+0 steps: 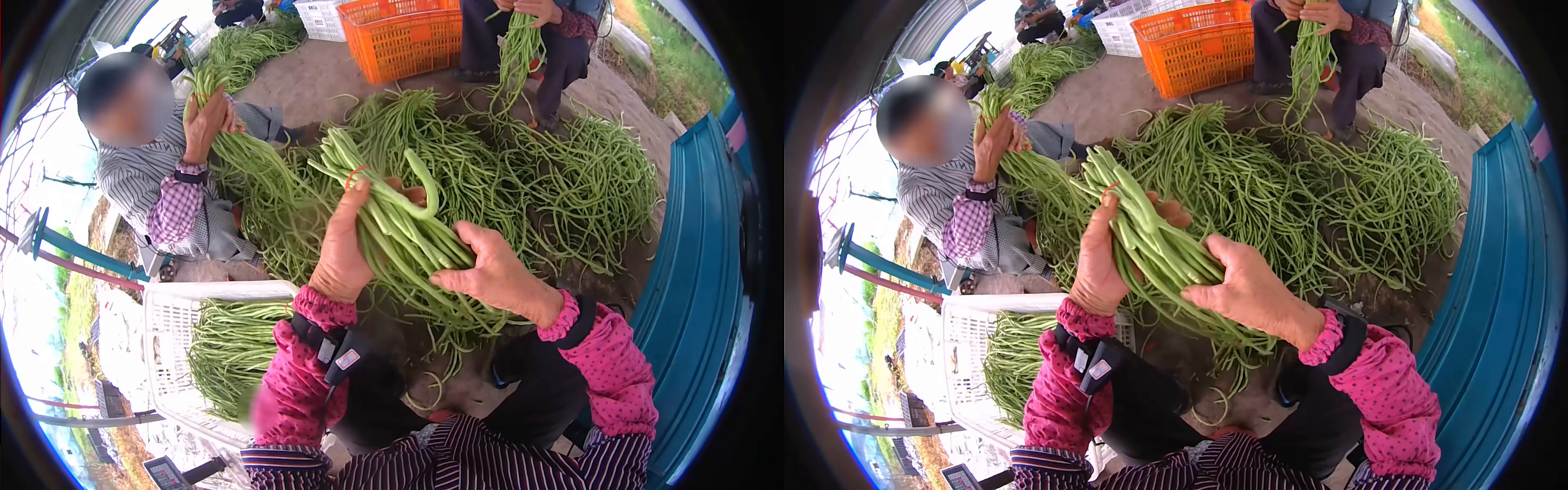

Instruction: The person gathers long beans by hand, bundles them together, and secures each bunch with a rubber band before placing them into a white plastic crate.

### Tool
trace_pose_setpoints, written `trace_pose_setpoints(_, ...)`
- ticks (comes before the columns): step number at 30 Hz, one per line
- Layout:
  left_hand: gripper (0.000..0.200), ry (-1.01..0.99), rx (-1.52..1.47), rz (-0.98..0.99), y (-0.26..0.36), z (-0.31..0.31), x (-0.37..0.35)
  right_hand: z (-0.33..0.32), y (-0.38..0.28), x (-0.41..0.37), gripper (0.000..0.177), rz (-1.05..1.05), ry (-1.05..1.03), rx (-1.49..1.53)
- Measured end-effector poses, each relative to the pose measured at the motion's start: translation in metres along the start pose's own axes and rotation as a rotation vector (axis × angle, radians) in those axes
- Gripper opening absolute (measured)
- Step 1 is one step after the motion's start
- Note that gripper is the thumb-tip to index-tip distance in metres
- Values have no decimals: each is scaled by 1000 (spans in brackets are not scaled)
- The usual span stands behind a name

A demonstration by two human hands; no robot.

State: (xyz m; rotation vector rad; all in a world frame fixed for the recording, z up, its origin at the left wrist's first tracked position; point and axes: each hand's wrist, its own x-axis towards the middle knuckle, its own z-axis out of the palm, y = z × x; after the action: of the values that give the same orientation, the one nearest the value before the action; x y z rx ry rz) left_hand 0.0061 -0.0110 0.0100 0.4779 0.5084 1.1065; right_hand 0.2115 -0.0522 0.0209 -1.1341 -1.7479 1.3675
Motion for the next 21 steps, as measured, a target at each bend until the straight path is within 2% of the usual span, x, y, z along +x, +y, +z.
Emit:
trace_pose_setpoints(3, 48, 47, 29, -34, -4, -1, 0, -1, 5, -3, 36, -103, 113, -286)
trace_pose_setpoints(6, 45, 78, 109, -27, -7, -1, 1, 0, 8, -7, 38, -143, 169, -410)
trace_pose_setpoints(9, 41, 91, 73, -81, -3, 3, -4, -9, -3, -10, 40, -97, 80, -205)
trace_pose_setpoints(12, 39, 73, 8, -78, -2, -9, -3, -15, 3, -9, 40, -100, 100, -70)
trace_pose_setpoints(16, 37, 174, -25, -49, -2, -8, -3, -22, 11, -4, 23, -88, 292, -17)
trace_pose_setpoints(19, 39, 232, -40, -87, 0, -8, -1, -17, 4, -9, 13, -82, 336, 19)
trace_pose_setpoints(21, 43, 264, -45, -85, 1, -7, -2, -13, 3, -14, 10, -148, 275, -110)
